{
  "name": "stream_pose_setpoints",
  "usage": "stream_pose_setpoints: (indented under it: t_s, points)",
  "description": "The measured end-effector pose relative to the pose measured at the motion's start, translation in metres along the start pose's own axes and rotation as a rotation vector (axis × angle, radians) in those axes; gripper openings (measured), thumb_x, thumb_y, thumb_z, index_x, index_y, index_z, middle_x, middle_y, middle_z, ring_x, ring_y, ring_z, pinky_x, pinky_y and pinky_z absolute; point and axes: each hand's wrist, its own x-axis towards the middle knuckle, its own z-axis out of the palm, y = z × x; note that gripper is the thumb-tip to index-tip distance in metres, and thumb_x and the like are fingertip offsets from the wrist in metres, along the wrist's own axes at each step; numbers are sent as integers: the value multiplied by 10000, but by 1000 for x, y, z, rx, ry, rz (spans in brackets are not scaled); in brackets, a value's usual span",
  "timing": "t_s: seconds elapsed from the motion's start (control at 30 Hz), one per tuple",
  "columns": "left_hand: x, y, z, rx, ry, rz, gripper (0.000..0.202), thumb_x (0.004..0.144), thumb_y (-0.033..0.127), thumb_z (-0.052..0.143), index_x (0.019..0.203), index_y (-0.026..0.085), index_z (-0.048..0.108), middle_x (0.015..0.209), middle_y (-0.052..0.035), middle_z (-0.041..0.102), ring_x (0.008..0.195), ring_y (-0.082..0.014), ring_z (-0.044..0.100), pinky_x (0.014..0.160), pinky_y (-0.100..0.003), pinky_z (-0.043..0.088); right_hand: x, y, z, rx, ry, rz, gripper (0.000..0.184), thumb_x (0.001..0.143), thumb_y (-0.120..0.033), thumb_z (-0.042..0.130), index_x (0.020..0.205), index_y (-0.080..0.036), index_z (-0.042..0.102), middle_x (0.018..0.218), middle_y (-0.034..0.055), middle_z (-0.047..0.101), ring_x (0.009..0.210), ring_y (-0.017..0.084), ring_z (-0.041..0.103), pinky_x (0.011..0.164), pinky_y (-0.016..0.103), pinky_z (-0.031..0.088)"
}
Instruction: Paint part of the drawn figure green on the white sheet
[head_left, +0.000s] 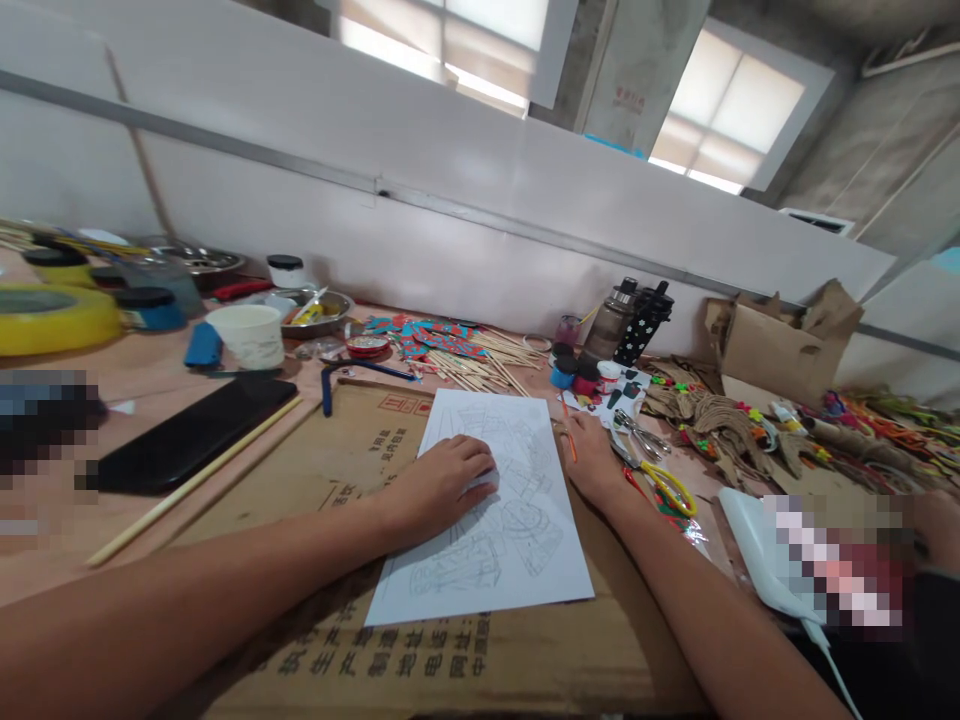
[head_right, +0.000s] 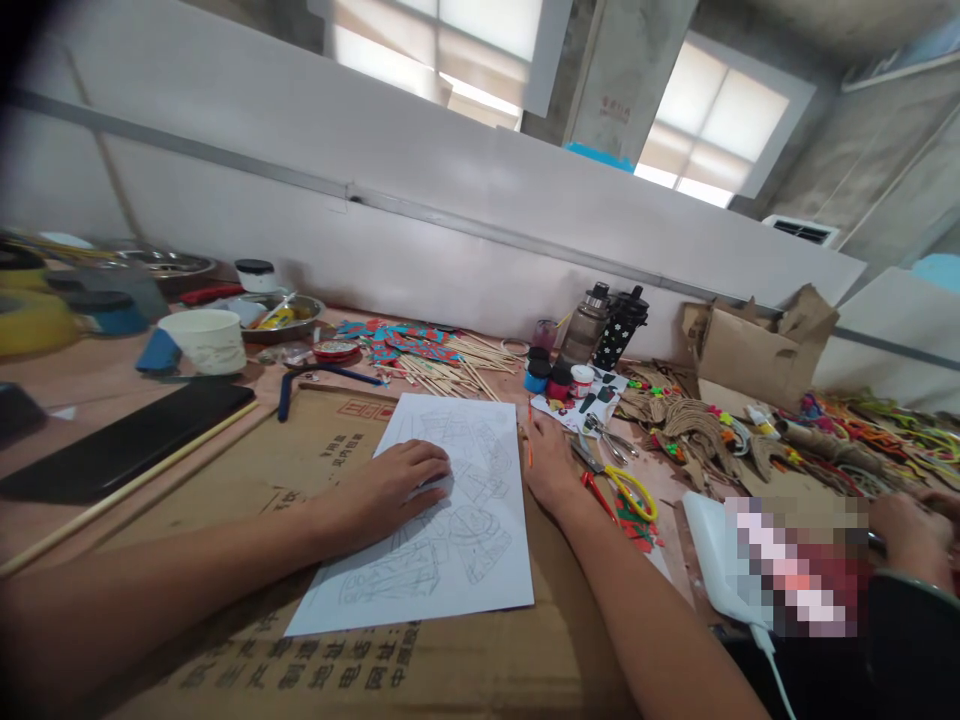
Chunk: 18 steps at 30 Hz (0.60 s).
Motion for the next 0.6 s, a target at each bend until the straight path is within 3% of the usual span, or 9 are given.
stream_pose_setpoints:
  t_s: [0.17, 0.3, 0.47, 0.6]
  points:
    - [0, -2, 0, -2, -12, 5, 152, 947, 247, 627, 1050, 161, 697, 1099, -99, 701, 1036, -251, 642, 917, -401, 512, 4, -7, -13, -115, -223, 5, 402, 906, -136, 512, 1276, -217, 647, 1326, 127, 607, 1271, 278, 474, 1049, 405, 368]
    - [-1, -4, 0, -4, -31, 15, 166, 943, 238, 631, 1065, 149, 699, 1111, -105, 702, 1069, -264, 635, 941, -418, 509, 7, -8, -19, -167, -317, -7, 425, 914, -151, 515, 1316, -231, 626, 1366, 127, 588, 1288, 287, 468, 1031, 425, 367]
    - [-1, -8, 2, -14, -43, 24, 176, 951, 247, 619, 1078, 154, 697, 1128, -103, 699, 1086, -272, 630, 959, -438, 510, 9, -6, -17, -204, -348, -15, 458, 919, -104, 469, 1335, -232, 614, 1390, 128, 577, 1287, 283, 484, 1022, 429, 377]
    - [-1, -7, 0, -13, -57, 17, 183, 951, 236, 614, 1088, 148, 697, 1142, -111, 698, 1090, -273, 631, 957, -439, 516, 7, -5, -15, -285, -252, -74, 465, 945, -86, 414, 1362, -194, 588, 1412, 149, 560, 1295, 295, 475, 1035, 437, 381]
